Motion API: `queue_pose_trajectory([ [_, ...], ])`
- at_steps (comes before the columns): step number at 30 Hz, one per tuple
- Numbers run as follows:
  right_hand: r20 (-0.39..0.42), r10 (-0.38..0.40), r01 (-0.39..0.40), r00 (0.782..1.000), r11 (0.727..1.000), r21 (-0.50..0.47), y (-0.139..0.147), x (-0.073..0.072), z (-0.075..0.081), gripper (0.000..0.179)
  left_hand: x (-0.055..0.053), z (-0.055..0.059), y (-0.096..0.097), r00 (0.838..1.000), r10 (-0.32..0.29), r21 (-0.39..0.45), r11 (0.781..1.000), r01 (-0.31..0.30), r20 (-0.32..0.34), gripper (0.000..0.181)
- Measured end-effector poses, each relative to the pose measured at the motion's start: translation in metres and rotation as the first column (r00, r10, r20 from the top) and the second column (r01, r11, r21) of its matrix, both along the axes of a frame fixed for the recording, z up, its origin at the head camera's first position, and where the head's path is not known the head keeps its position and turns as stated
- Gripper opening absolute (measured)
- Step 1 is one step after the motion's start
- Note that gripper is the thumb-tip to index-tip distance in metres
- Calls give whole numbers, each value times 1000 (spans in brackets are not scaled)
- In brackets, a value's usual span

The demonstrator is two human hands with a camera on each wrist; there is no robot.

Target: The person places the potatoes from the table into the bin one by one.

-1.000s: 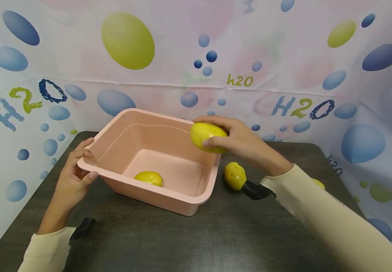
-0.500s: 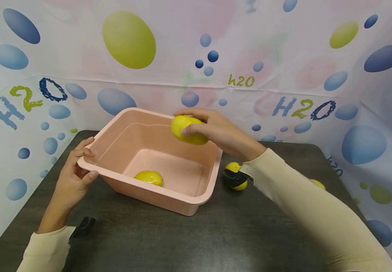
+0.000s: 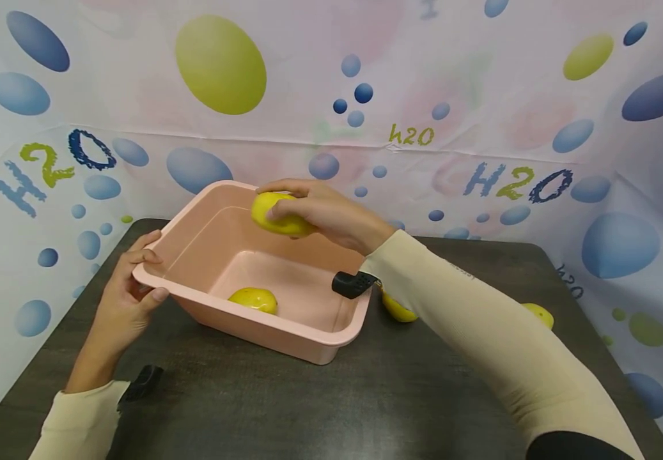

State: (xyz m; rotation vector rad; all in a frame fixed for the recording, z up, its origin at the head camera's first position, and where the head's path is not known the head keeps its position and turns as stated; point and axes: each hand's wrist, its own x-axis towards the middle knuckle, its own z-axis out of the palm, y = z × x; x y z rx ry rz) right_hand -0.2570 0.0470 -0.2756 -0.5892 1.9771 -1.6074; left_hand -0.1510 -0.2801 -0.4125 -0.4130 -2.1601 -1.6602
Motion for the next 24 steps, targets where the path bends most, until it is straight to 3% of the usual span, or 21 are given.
queue_pose_trajectory([
  [10,83,1,-5,997,999,47,-35,-22,-17,47,0,2,0,1000,-3,11,1000,3,15,47],
  [17,148,1,-7,989,999,40,-59,-32,-28,54,0,5,0,999,16,-5,1000,-16,31,46],
  [24,159,101,-117,982,989,91,-73,-37,-37,56,2,7,1,998,42,-46,998,-40,54,46],
])
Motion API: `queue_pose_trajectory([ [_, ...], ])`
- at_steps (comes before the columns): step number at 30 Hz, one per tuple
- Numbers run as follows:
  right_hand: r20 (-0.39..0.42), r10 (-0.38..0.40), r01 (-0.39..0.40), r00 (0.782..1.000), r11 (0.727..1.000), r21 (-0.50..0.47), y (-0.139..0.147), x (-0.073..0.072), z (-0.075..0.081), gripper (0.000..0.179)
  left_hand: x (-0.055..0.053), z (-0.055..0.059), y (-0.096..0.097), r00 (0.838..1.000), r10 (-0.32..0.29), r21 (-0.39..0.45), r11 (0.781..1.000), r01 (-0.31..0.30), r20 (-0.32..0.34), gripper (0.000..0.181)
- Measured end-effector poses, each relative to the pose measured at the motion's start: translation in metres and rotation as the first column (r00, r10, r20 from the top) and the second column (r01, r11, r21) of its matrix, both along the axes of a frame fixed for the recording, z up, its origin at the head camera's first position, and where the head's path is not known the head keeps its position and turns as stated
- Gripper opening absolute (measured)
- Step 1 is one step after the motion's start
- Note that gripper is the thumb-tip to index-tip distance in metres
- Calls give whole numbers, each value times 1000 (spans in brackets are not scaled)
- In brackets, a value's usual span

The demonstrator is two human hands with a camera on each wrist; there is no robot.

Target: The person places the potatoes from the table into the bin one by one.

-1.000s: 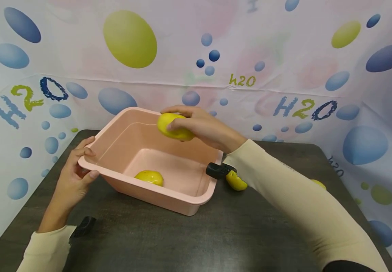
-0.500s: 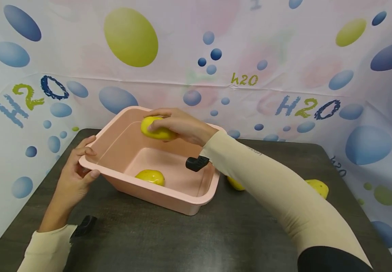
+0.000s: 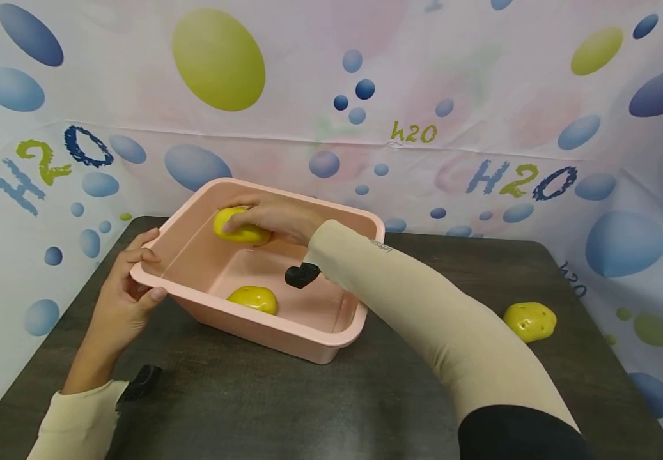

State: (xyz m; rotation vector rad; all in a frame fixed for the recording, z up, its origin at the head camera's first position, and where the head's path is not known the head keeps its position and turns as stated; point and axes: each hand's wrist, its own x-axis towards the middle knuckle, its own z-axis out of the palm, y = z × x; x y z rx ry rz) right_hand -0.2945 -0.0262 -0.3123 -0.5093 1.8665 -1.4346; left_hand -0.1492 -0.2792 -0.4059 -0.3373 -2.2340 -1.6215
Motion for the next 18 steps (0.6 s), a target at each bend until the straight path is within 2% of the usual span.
queue_pose_trajectory([
  [3,-35,48,-47,998,998,33,-5,0,-4,56,1,1,0,1000,3,-10,1000,-3,5,46],
  [5,-23,61,-61,998,998,25,-9,-1,-7,57,1,1,0,1000,-1,-9,1000,1,5,46],
  [10,53,53,-52,997,998,-26,-18,-1,-13,59,1,2,0,1000,-11,-1,1000,11,-3,46],
  [18,72,49,-49,996,999,-6,-22,1,-13,58,1,2,-1,1000,-5,-14,1000,5,-4,45],
])
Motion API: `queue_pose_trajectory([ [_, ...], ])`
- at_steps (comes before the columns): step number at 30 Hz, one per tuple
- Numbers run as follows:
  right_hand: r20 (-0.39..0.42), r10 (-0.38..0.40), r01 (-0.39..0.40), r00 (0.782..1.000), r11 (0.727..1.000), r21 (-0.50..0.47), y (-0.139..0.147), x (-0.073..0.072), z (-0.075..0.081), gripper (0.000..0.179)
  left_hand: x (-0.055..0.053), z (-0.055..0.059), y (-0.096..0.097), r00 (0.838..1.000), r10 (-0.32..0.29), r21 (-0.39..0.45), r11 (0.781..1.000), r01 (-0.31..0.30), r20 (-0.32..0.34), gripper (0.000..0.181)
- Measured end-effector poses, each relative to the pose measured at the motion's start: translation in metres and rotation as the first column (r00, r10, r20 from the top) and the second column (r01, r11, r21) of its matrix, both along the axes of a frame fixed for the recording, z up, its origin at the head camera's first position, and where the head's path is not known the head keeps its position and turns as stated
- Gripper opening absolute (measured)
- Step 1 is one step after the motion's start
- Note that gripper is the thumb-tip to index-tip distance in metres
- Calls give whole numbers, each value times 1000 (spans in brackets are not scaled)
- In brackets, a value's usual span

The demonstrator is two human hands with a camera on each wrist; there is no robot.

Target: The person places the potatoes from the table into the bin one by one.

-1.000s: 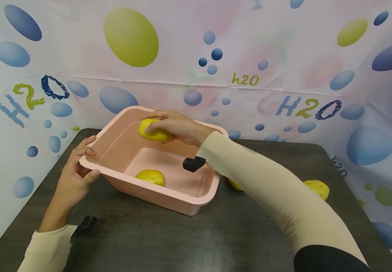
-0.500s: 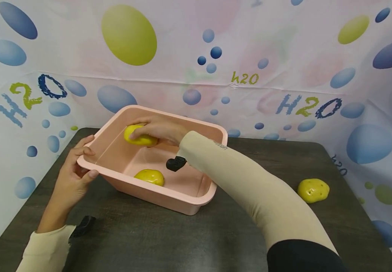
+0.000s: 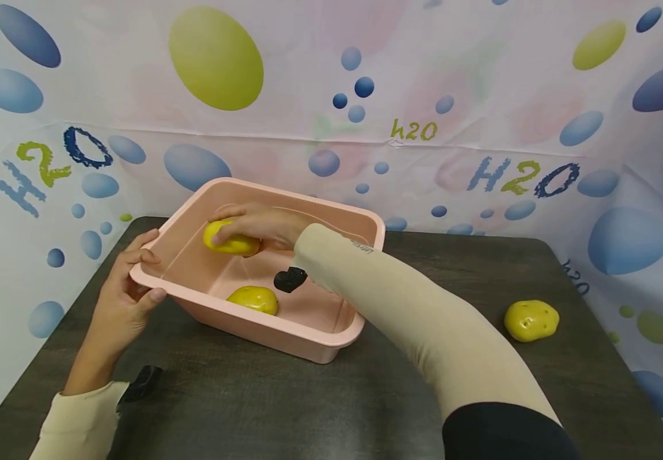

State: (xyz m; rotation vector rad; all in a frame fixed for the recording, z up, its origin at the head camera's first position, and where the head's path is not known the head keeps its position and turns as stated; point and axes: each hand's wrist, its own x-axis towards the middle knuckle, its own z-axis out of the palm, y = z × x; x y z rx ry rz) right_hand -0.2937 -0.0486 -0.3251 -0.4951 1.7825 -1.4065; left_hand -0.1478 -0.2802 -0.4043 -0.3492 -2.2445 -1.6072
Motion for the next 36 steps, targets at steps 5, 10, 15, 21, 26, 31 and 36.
queue_pose_trajectory([
  [5,24,-9,8,1000,1000,21,-1,1,1,58,0,0,0,1000,-8,15,1000,8,-7,44],
  [10,-14,4,-3,1000,996,93,-2,1,2,58,0,0,0,1000,-19,45,999,20,-10,45],
  [15,-48,39,-29,998,982,185,-3,1,-2,56,0,-1,1,1000,-10,22,1000,10,3,46],
  [21,-76,42,-26,996,980,196,-2,-1,-1,53,-1,-1,-1,1000,5,-8,1000,-5,2,48],
  [26,-118,73,-47,990,976,214,7,0,7,53,-1,0,0,1000,9,-14,1000,-8,3,47],
  [31,-127,76,-47,989,975,215,18,1,18,53,0,1,1,1000,16,-24,1000,-16,8,47],
  [36,-134,28,-8,991,989,149,25,4,30,50,0,1,0,1000,19,-28,999,-19,11,47],
])
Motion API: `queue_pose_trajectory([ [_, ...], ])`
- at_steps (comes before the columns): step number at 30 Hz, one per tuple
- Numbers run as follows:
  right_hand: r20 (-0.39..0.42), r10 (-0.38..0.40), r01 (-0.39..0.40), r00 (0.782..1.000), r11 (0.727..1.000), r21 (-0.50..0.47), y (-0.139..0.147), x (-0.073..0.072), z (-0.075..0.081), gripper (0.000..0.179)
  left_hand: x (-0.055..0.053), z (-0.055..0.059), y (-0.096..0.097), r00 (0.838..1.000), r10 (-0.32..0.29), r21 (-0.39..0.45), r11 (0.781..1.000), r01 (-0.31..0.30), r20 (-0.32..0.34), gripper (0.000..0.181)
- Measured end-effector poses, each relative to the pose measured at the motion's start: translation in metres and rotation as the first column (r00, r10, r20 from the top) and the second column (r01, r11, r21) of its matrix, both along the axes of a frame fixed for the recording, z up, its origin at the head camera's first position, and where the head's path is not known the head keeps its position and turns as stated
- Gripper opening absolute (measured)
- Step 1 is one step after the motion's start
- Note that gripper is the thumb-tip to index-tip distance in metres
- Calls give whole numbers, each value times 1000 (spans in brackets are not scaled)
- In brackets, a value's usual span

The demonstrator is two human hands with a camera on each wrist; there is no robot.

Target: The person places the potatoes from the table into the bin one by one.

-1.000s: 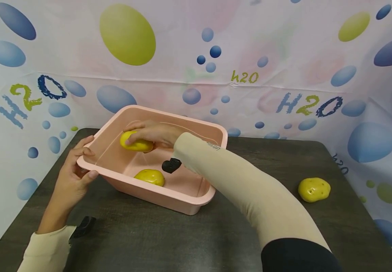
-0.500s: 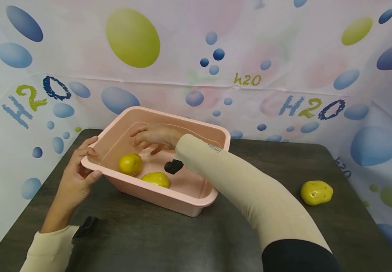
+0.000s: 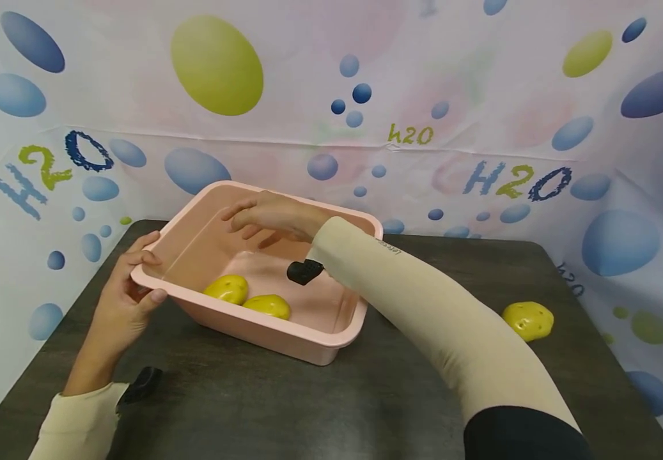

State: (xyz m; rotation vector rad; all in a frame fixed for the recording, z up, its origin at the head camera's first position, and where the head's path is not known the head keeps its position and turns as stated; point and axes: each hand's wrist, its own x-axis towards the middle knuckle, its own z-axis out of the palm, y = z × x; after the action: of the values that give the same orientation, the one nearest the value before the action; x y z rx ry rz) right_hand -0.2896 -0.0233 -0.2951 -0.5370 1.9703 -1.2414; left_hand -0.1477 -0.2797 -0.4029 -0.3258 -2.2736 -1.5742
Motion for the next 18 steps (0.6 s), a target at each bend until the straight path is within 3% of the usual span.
queue_pose_trajectory([
  [6,-22,-6,4,1000,998,-58,11,10,16,42,-2,-1,0,999,-37,48,998,38,-19,46],
  [18,-48,-24,16,999,987,-161,60,35,36,41,-1,-2,0,999,-33,56,998,34,-24,46],
])
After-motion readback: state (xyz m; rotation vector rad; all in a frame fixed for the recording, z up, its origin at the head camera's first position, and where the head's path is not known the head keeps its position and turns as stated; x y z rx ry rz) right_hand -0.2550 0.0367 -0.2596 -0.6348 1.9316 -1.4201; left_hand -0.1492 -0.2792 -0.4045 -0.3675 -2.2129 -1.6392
